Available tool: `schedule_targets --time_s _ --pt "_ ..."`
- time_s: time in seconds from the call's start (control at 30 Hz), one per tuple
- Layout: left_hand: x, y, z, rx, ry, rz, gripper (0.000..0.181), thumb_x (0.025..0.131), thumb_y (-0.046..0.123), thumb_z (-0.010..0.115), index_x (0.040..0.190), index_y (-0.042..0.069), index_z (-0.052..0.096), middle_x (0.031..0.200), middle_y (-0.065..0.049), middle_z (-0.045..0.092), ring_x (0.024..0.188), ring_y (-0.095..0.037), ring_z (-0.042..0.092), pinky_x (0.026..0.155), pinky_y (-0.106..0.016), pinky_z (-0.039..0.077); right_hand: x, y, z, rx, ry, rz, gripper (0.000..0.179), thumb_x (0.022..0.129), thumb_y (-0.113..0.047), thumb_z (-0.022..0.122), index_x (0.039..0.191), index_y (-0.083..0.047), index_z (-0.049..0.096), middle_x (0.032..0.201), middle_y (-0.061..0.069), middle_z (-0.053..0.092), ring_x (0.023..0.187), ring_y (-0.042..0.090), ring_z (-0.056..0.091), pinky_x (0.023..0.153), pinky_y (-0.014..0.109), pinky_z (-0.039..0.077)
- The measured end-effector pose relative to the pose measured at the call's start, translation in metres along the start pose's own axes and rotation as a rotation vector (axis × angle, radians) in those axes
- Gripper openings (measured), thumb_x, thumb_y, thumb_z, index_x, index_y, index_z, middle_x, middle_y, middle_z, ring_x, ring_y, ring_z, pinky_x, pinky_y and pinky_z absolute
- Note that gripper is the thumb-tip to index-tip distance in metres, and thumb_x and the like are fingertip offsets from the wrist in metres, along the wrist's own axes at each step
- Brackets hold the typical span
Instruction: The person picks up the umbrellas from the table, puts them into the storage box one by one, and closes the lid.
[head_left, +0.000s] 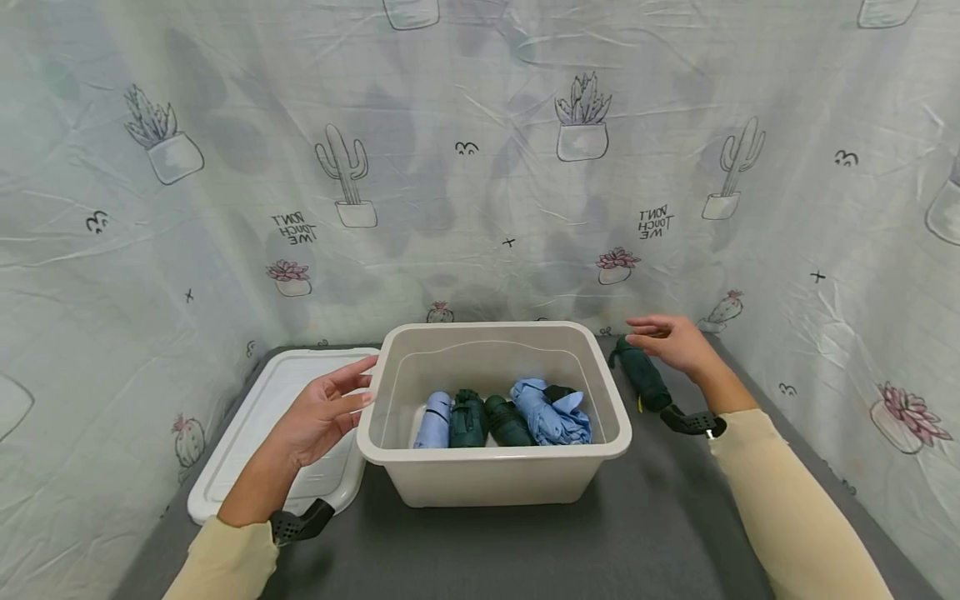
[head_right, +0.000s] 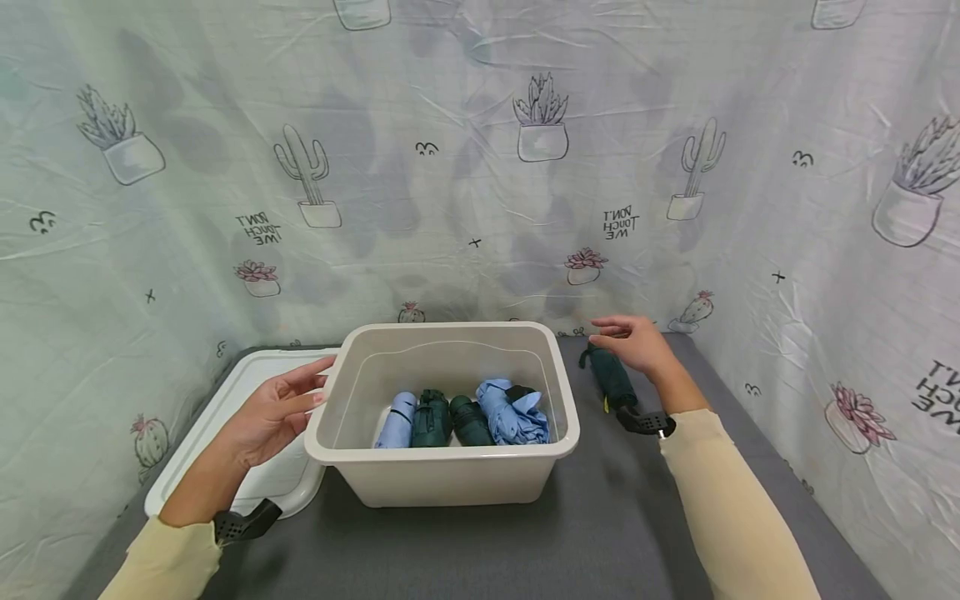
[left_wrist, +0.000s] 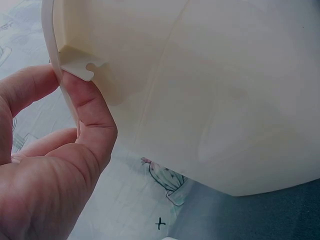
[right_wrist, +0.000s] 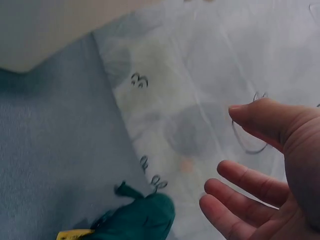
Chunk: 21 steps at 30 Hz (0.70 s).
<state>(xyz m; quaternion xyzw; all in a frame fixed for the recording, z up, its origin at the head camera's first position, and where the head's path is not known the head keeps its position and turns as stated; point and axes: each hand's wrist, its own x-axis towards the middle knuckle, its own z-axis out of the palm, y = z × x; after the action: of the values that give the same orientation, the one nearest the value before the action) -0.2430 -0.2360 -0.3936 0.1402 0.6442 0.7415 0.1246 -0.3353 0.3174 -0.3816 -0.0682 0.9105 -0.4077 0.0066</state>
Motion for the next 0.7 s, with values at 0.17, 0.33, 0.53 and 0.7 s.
schedule_targets --time_s 0.17,0.33,0.53,0.7 --pt "0.000 0.000 0.000 0.003 0.000 0.004 0.070 0.101 -0.002 0.058 0.161 -0.001 0.023 0.124 -0.008 0.059 0.112 -0.017 0.069 0.095 -0.037 0.059 0.007 0.016 0.002 -0.030 0.004 0.034 0.056 0.102 -0.037 0.064 0.147 -0.005 0.056 0.145 0.028 0.057 0.127 0.045 0.059 0.103 0.057 0.053" --pt "0.000 -0.001 0.000 0.006 -0.001 0.008 0.069 0.101 -0.002 0.058 0.161 0.000 0.024 0.127 -0.010 0.059 0.113 -0.018 0.069 0.096 -0.038 0.059 0.016 0.034 0.007 -0.080 -0.002 0.081 0.057 0.101 -0.038 0.065 0.146 -0.005 0.056 0.146 0.029 0.054 0.131 0.047 0.054 0.107 0.062 0.048" --pt "0.000 -0.003 0.000 0.000 0.003 0.008 0.069 0.101 -0.002 0.058 0.161 0.000 0.024 0.127 -0.010 0.059 0.113 -0.019 0.069 0.096 -0.038 0.059 0.027 0.053 0.013 -0.147 -0.032 0.134 0.061 0.099 -0.043 0.065 0.146 -0.006 0.056 0.152 0.031 0.046 0.137 0.049 0.048 0.109 0.064 0.044" --pt "0.000 -0.004 0.000 -0.010 0.003 0.009 0.069 0.101 -0.001 0.058 0.161 0.001 0.025 0.126 -0.009 0.059 0.112 -0.018 0.070 0.095 -0.036 0.060 0.030 0.056 0.017 -0.131 -0.089 0.180 0.058 0.101 -0.036 0.064 0.149 -0.005 0.053 0.157 0.034 0.037 0.144 0.051 0.038 0.112 0.067 0.039"
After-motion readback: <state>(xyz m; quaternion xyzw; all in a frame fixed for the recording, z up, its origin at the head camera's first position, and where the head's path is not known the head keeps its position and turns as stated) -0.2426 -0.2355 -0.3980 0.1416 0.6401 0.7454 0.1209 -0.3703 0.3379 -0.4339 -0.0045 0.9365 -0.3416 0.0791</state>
